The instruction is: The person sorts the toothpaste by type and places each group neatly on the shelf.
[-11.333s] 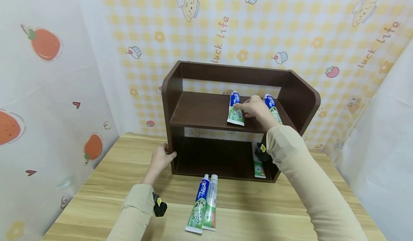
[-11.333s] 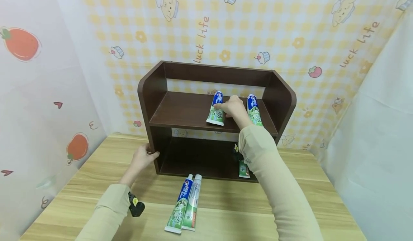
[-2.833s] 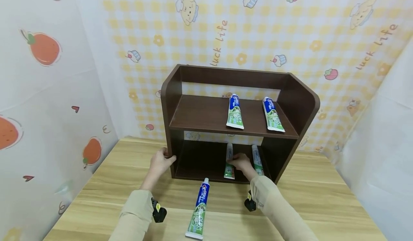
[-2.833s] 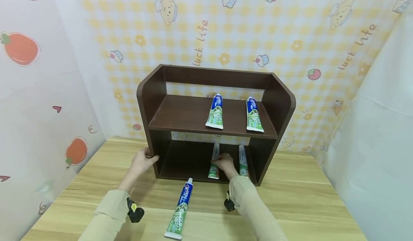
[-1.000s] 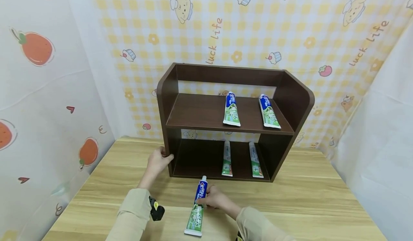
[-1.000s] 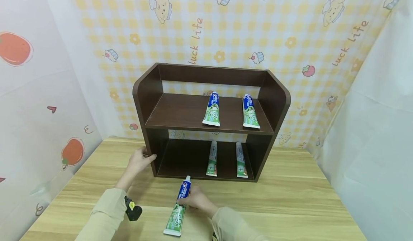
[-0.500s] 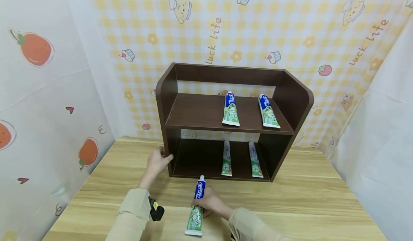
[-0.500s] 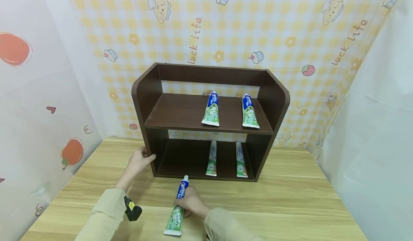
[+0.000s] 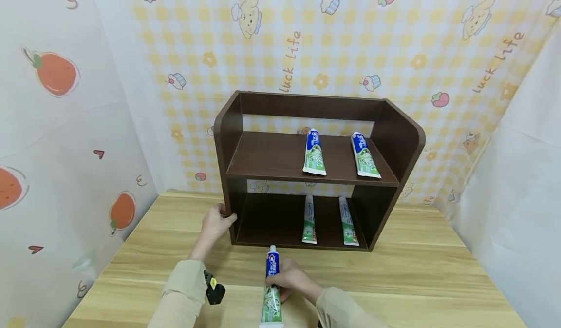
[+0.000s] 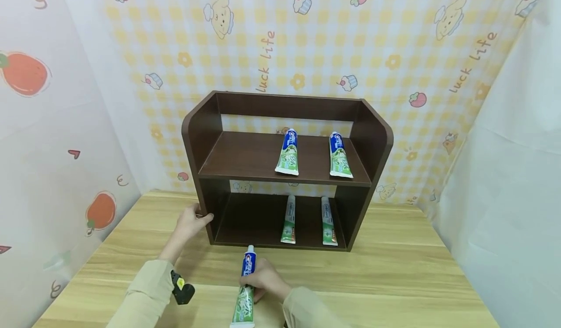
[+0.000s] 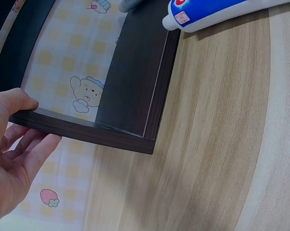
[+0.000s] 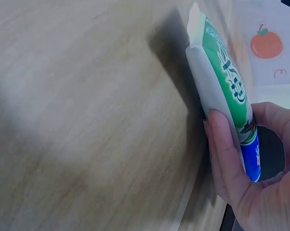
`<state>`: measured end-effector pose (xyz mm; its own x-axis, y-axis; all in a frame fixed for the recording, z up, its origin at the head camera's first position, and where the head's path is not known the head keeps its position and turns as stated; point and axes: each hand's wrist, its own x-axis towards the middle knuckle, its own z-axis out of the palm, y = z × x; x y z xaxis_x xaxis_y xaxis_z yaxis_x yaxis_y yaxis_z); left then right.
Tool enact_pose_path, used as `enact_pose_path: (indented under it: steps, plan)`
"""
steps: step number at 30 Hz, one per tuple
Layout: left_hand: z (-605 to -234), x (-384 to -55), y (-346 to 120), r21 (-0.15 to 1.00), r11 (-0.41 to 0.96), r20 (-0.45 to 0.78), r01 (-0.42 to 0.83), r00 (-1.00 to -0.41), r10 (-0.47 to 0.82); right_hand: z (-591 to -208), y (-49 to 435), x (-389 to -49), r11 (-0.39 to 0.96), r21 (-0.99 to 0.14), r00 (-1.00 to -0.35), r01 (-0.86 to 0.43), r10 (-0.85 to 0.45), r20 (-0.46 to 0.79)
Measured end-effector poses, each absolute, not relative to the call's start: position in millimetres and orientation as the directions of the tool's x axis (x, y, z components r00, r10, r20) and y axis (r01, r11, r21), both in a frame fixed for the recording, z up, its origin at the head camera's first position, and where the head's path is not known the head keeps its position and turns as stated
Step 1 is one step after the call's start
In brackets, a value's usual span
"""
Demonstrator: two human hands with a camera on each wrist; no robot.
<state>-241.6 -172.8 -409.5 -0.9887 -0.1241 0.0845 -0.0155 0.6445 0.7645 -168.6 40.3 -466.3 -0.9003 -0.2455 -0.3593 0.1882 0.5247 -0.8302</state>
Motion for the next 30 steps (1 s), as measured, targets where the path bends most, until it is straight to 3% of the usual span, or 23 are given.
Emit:
enact_pose_path:
  steps: [13,30]
  plan:
    - [-414.1,-244.7,-176.2,0.758,0.652,0.093,-0.005,-0.989,-0.116,-433.6,57.2,-162.7,0.511,-0.842,-0.89,0.172,-0.287,-0.355]
    - [-414.1,-245.2,-175.2,0.761,0.649,0.077,-0.02,-0.99,-0.121,-364.6,67.6,-157.2,0.591,-0.806,-0.89,0.021,-0.356,-0.284]
